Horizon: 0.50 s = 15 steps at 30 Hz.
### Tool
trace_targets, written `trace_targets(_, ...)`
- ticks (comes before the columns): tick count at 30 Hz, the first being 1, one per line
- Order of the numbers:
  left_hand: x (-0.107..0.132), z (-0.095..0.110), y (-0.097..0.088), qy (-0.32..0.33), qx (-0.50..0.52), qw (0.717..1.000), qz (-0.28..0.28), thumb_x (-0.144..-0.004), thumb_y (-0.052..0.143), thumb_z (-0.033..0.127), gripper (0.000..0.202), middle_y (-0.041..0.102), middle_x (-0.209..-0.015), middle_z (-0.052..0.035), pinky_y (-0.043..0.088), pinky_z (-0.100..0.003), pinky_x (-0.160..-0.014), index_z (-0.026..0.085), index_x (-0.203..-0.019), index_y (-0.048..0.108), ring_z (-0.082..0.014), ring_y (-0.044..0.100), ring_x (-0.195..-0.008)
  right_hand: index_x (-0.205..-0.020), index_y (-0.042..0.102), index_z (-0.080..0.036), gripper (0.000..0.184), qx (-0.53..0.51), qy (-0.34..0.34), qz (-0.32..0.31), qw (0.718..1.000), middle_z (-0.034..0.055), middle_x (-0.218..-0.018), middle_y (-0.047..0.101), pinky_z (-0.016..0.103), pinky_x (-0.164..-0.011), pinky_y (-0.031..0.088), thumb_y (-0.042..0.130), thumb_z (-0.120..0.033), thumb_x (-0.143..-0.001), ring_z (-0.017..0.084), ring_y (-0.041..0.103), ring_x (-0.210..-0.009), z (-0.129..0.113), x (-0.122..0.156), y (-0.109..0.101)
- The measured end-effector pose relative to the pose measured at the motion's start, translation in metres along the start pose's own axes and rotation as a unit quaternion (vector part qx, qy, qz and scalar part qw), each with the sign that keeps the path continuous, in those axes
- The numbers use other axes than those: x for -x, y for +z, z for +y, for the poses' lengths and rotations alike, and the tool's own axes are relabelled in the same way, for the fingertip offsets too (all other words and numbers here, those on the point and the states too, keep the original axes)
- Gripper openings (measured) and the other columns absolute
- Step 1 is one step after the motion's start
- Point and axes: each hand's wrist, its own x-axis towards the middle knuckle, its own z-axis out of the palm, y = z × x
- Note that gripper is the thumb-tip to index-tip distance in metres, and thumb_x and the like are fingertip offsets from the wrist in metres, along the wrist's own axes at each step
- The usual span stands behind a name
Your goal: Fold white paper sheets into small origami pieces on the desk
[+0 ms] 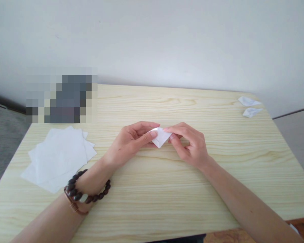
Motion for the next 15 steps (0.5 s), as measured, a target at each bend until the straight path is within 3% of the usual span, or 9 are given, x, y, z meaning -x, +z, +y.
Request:
trace_targets(6,0.0012,-0.0004,0.0004,0.004,-0.009,1.000,0.000,-0.082,0.069,0.032,0.029,0.075,-0.096,-0.0041,0.058,-0.026,-0.074,0.020,-0.108,0.068,-0.0180,0.070,-0.088,-0.110,0.063,-0.022,0.030,-0.005,0.019,-0.003,1.000,0.0081,-0.110,0.055,0.028,-0.063,0.057,0.058,-0.012,-0.082,0.016,0.059,-0.091,-0.0005,0.0002,-0.0009)
trace_targets(15,0.0021,0.0008,0.0013,0.003,-0.017,1.000,-0.017,-0.082,0.069,0.033,0.028,0.075,-0.094,-0.0057,0.058,-0.027,-0.073,0.018,-0.106,0.067,-0.0189,0.070,-0.087,-0.101,0.066,-0.026,0.024,0.033,-0.020,0.035,0.999,0.0031,-0.093,0.053,0.026,-0.058,0.051,0.058,-0.012,-0.084,0.013,0.056,-0.076,0.0010,-0.0018,0.0006)
